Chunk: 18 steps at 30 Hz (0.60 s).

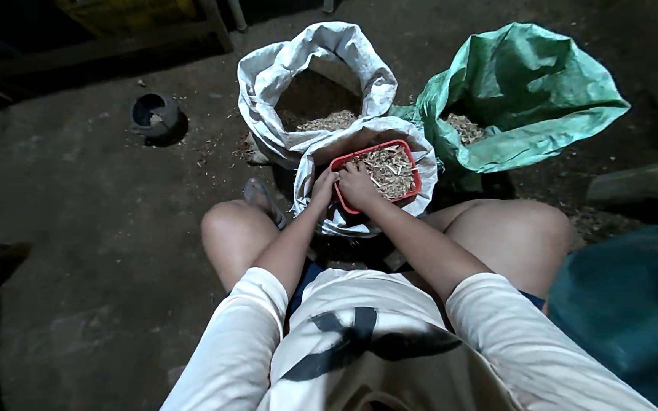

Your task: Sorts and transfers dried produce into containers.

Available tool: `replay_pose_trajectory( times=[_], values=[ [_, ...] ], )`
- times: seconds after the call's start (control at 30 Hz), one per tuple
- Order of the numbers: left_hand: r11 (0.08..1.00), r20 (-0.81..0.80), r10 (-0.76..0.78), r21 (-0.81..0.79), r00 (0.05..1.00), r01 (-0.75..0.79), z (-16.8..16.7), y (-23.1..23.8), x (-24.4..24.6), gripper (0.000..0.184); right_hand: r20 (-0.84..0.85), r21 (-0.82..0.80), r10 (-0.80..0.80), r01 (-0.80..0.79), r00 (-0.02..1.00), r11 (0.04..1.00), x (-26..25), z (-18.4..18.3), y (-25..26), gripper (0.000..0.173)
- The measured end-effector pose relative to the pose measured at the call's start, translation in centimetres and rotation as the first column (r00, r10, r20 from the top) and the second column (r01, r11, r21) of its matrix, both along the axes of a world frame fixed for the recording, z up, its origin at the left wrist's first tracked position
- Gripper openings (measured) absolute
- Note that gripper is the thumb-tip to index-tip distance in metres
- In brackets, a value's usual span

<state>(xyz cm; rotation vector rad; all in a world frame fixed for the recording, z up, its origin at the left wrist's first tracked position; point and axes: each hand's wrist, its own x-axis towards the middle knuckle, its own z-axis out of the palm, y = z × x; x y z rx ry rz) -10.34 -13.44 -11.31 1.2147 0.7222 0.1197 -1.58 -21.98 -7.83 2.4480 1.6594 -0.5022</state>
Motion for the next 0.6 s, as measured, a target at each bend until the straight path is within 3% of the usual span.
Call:
replay_pose_trajectory(
  times=[0.13, 0.3, 0.6],
  values=[
    [0.996, -0.068, 0.012, -0.084, 0.998, -0.018, 0.7, 0.2, 0.3, 0.047, -0.024, 0.107, 0.058, -0.055, 0.998, 0.993, 1.4, 0.7, -0.3, 0.027],
    [0.995, -0.08, 0.009, -0.103, 0.997, -0.018, 0.6, 0.6, 0.4, 0.047, -0.078, 0.127, 0.087, -0.077, 0.993, 0.989, 2.2, 3.2, -0.6, 0.039],
    [0.995, -0.048, 0.011, -0.097, 0.999, -0.015, 0.2, 0.8, 0.2, 0.048, -0.108, 0.122, 0.091, -0.078, 0.99, 0.989, 4.2, 6.6, -1.5, 0.043]
  ],
)
